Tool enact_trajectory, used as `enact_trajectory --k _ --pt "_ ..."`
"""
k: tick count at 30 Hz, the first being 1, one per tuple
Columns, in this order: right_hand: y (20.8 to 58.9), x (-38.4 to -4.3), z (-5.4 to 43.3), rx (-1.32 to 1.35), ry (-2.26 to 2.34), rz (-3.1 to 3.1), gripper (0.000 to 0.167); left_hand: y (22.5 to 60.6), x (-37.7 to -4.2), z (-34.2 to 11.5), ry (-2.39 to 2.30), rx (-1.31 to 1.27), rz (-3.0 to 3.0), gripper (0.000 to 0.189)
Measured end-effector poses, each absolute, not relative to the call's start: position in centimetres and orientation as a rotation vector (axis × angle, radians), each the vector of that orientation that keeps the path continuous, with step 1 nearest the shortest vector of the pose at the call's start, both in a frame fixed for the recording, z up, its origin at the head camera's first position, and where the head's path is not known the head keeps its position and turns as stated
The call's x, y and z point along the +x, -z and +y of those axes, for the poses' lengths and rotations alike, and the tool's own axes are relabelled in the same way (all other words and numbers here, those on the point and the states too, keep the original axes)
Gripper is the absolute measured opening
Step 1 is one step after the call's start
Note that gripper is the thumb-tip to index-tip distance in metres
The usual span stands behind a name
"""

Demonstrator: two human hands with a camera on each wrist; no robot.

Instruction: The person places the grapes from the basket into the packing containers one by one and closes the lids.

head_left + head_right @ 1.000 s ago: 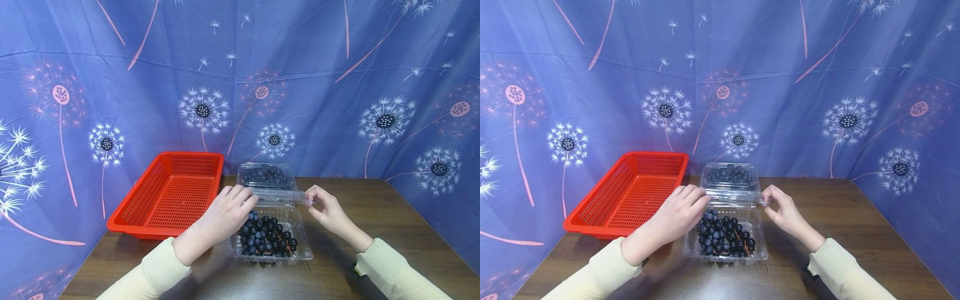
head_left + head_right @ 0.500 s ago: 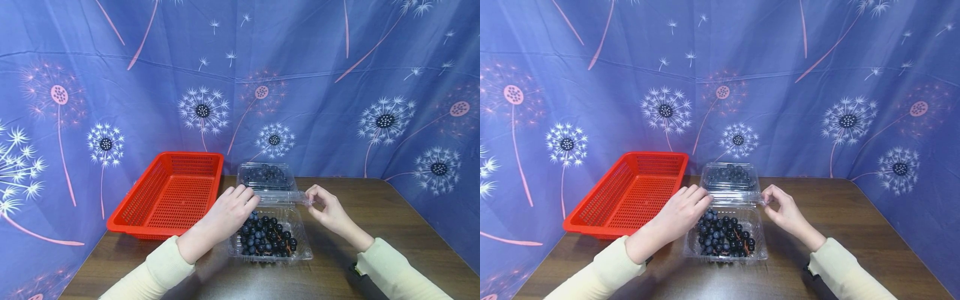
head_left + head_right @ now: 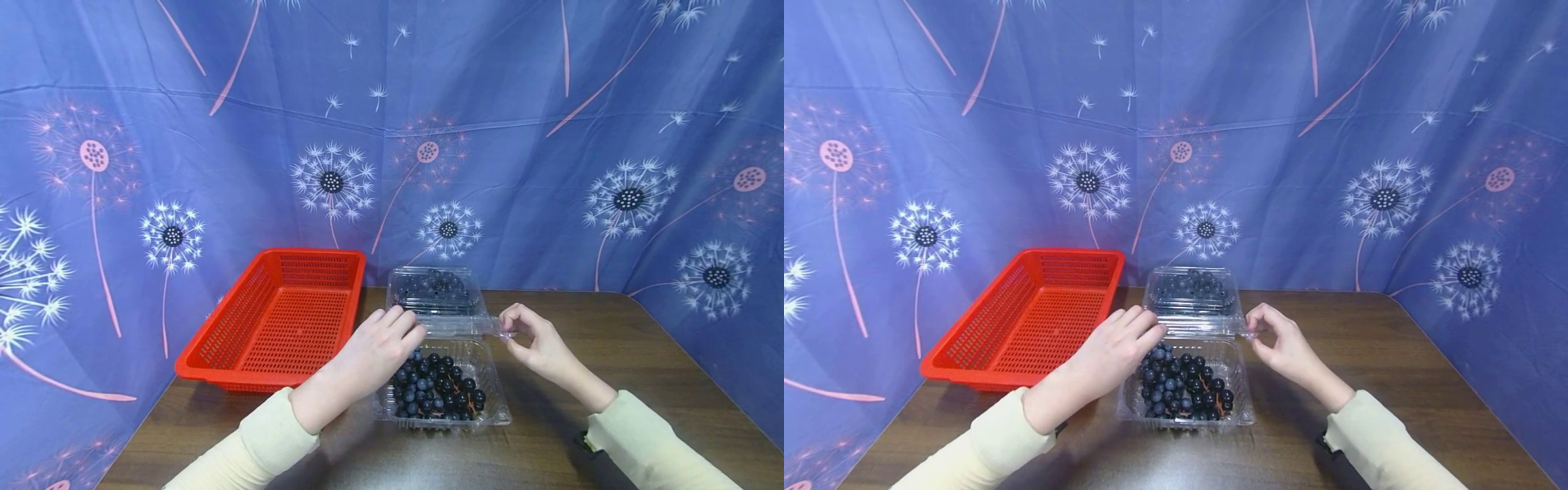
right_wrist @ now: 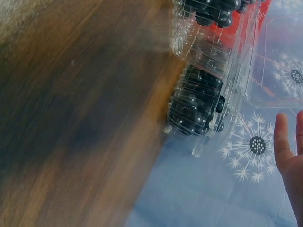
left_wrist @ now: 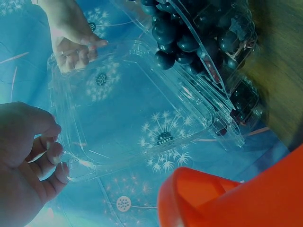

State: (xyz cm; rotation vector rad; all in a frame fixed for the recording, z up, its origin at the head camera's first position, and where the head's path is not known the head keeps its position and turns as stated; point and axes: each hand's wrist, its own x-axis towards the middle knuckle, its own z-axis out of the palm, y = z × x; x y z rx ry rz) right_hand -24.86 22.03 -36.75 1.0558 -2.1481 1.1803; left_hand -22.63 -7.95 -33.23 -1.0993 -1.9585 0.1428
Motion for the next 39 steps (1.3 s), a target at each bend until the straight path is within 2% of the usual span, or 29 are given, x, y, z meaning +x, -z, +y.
enact_trajectory --k 7,14,22,28,35,39 --pt "38.5 -26.2 23.6 1.055 -1.205 -2.16 0.041 33.4 -22.3 -7.9 -0.124 -1.111 -1.967 0.019" --pt "38.7 -26.0 24.0 0.96 -1.255 -2.23 0.029 33.6 -22.0 -7.9 -0.133 -1.107 -1.945 0.019" --pt "39.0 -25.9 24.2 0.849 -1.244 -2.349 0.024 33.7 -21.7 -7.9 -0.108 -1.129 -1.934 0.025" --pt "39.3 -25.8 24.4 0.781 -1.564 -2.388 0.015 33.5 -21.2 -7.9 -0.106 -1.145 -1.892 0.026" --pt "39.3 -25.3 24.3 0.498 -1.963 -2.486 0.025 32.8 -20.3 -8.0 -0.099 -1.154 -1.903 0.023" --pt "39.3 -25.1 24.2 0.392 -2.088 -2.488 0.019 33.1 -20.3 -8.1 -0.1 -1.151 -1.899 0.025"
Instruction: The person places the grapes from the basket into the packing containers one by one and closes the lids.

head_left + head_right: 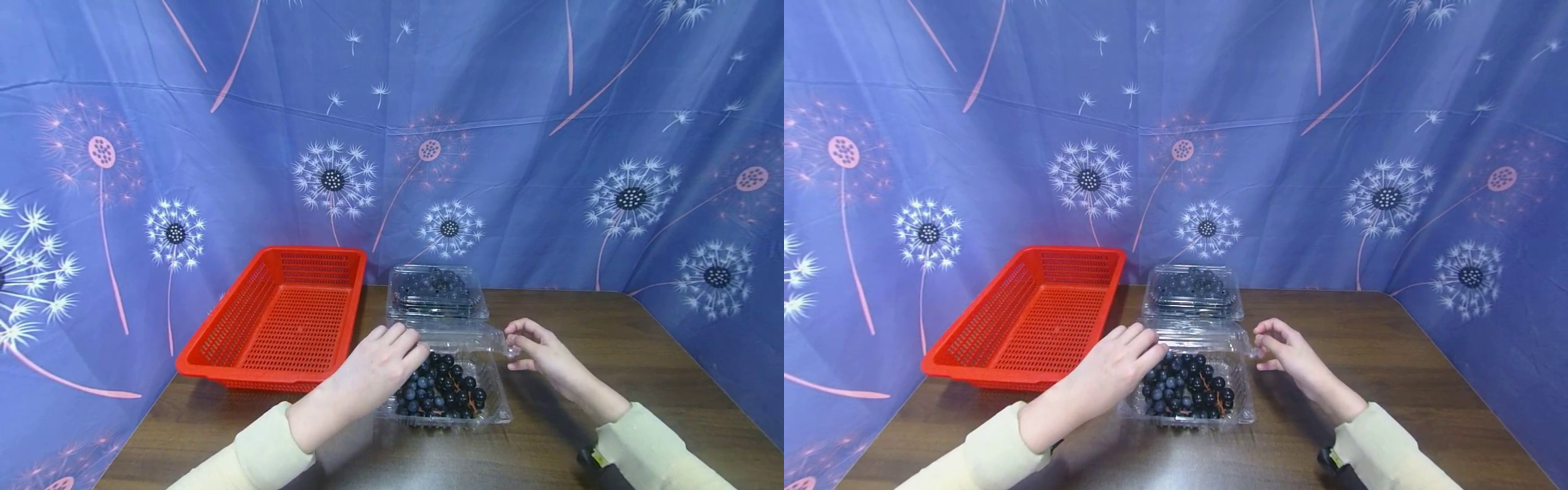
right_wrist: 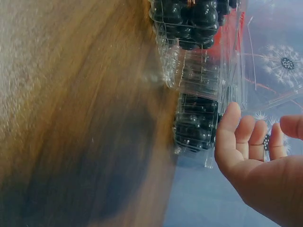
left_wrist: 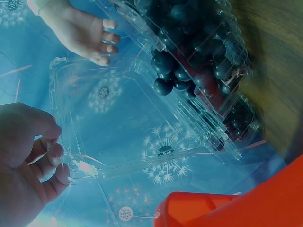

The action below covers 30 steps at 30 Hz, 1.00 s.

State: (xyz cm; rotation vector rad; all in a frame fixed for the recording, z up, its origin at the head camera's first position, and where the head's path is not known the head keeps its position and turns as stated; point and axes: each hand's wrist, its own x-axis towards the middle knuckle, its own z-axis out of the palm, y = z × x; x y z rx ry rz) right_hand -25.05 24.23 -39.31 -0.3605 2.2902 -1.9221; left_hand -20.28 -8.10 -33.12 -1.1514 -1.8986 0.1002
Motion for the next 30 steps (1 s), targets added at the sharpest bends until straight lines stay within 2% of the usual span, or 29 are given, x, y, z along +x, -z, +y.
enact_trajectory --k 10,30 --pt "39.7 -24.5 24.3 -0.206 1.951 2.077 0.006 34.4 -20.2 -8.0 -0.137 -1.136 -1.858 0.024" --pt "40.7 -23.1 24.3 -0.113 2.064 1.737 0.012 36.6 -19.7 -8.2 -0.067 -1.173 -1.922 0.025"
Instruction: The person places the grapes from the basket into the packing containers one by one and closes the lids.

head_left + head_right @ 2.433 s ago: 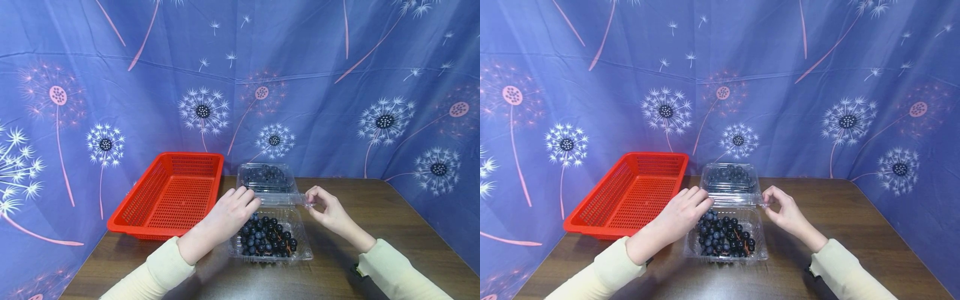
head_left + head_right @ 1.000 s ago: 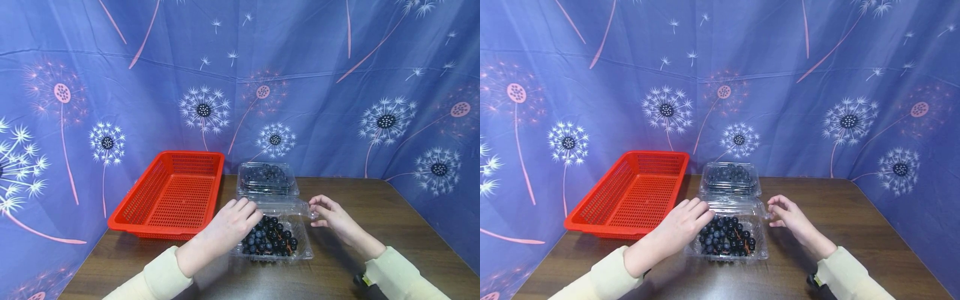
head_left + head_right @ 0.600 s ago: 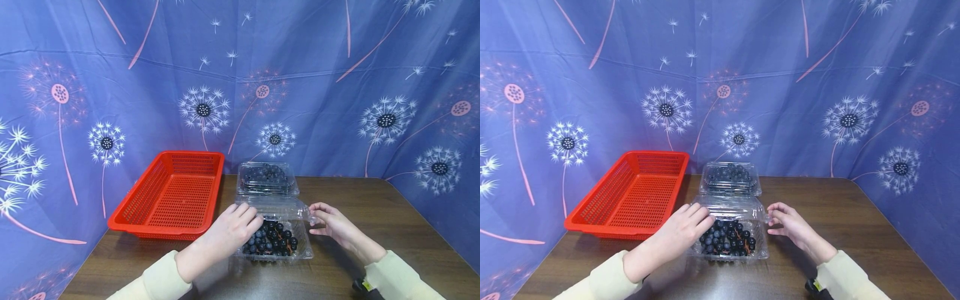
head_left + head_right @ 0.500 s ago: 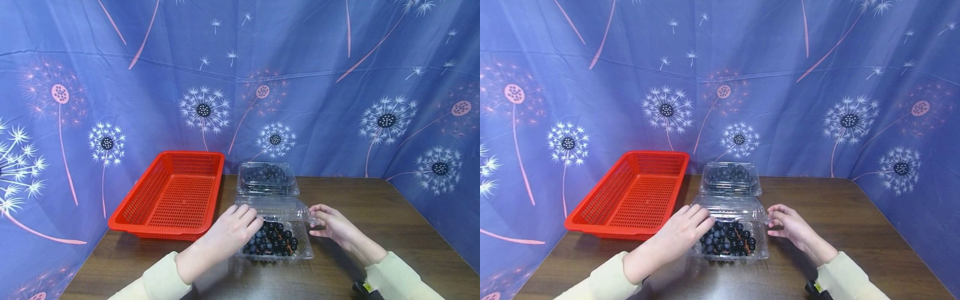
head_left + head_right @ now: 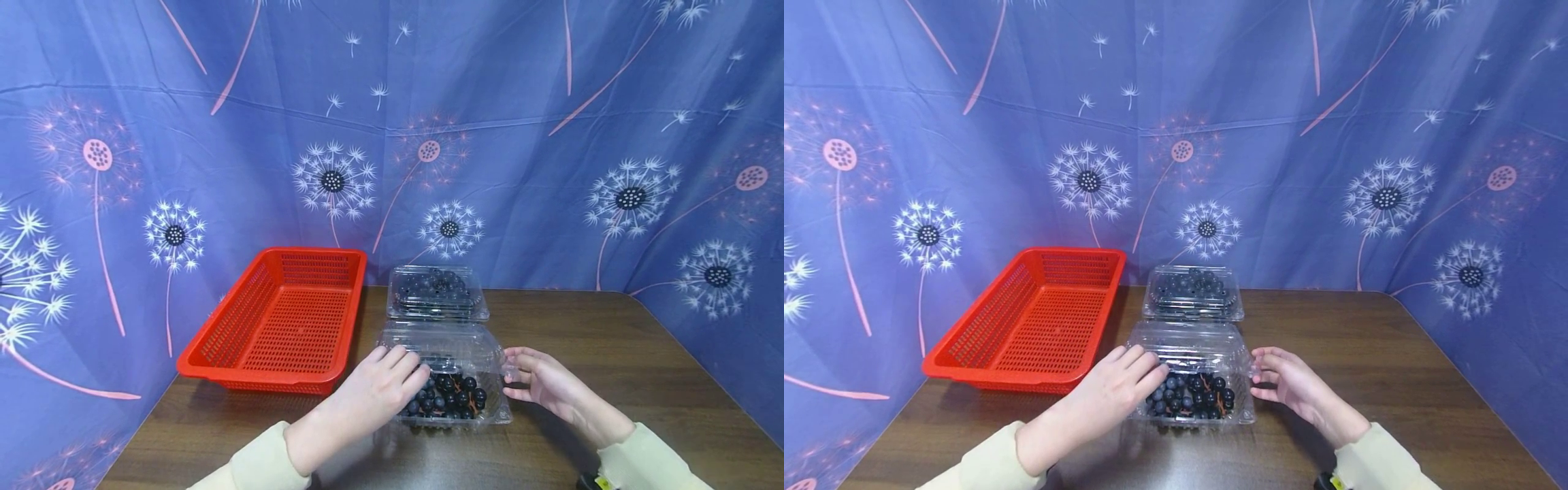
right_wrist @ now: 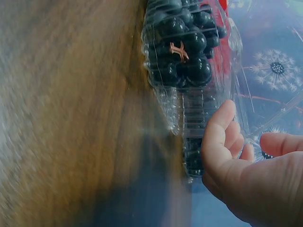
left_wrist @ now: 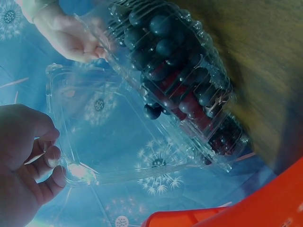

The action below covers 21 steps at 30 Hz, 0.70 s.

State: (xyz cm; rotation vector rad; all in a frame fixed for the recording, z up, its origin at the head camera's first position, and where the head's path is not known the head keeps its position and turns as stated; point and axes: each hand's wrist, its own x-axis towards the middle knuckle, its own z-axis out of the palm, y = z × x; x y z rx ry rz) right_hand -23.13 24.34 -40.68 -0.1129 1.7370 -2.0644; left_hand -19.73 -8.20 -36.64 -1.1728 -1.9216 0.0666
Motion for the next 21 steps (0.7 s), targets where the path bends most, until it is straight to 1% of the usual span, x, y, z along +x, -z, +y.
enact_trajectory --k 5,11,21 --pt "41.2 -22.8 24.5 -0.118 2.074 1.675 0.016 36.7 -19.4 -8.2 -0.12 -1.152 -1.868 0.026" --pt "41.6 -22.4 24.7 -0.1 2.061 1.633 0.016 36.8 -19.1 -8.2 -0.155 -1.148 -1.836 0.024" --pt "42.0 -21.9 25.0 -0.19 2.053 1.46 0.021 38.4 -18.8 -8.4 -0.096 -1.186 -1.903 0.024"
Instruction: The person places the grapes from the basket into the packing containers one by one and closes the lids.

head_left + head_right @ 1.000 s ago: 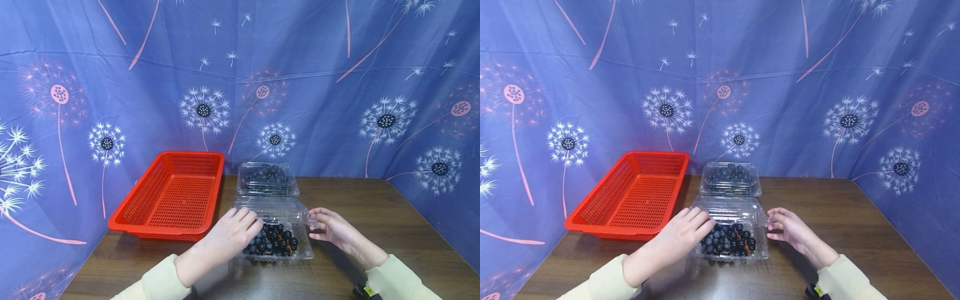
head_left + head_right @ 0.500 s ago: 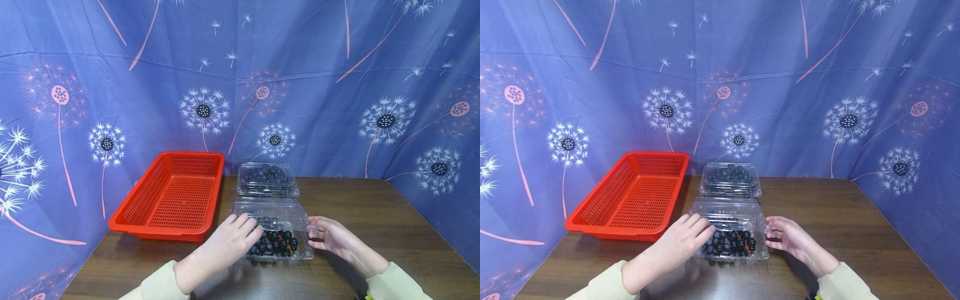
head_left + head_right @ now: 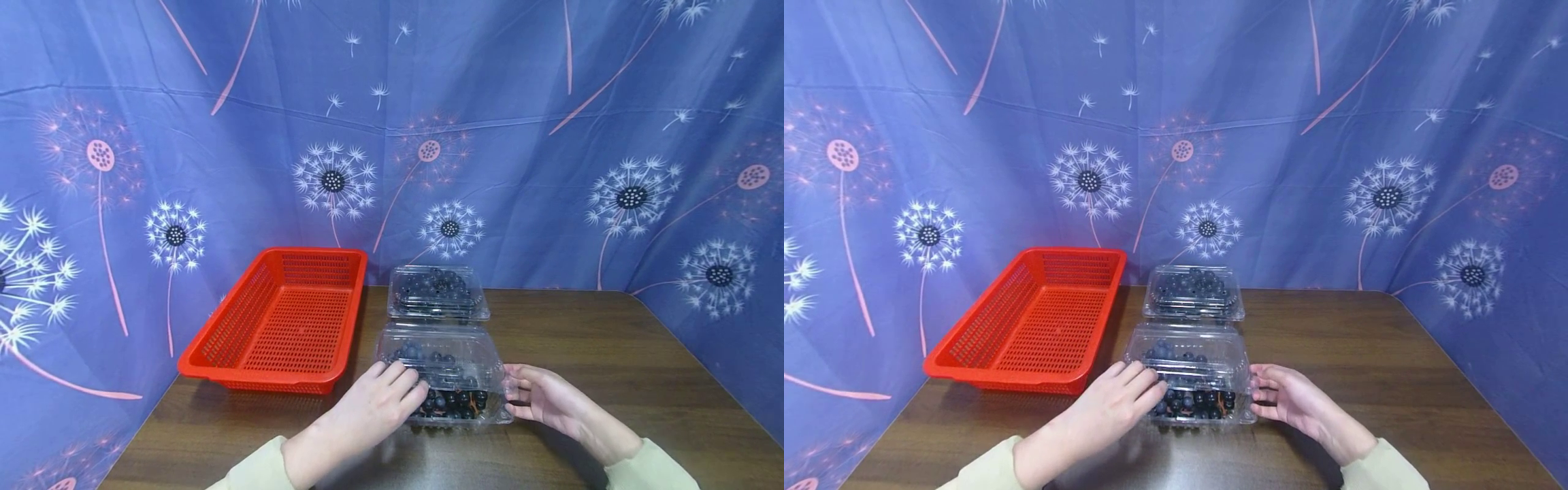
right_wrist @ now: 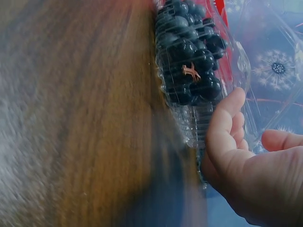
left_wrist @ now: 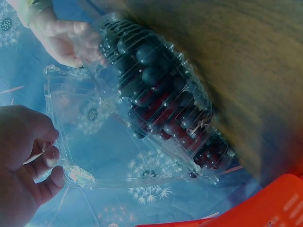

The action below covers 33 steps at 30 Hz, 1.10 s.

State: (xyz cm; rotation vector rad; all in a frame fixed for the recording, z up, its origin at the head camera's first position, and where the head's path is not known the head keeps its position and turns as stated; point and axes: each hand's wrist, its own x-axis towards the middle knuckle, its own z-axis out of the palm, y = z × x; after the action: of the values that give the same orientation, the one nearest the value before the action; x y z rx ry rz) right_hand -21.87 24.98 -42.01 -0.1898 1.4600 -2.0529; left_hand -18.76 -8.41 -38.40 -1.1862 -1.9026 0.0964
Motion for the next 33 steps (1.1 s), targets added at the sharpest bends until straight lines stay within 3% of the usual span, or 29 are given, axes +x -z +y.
enact_trajectory --k 20,33 --pt "42.2 -21.2 24.7 -0.287 1.994 1.317 0.035 40.2 -18.2 -8.6 -0.104 -1.209 -1.93 0.022" --pt "42.3 -20.4 24.8 -0.424 2.021 1.269 0.03 41.0 -17.9 -8.6 -0.154 -1.231 -1.944 0.022"
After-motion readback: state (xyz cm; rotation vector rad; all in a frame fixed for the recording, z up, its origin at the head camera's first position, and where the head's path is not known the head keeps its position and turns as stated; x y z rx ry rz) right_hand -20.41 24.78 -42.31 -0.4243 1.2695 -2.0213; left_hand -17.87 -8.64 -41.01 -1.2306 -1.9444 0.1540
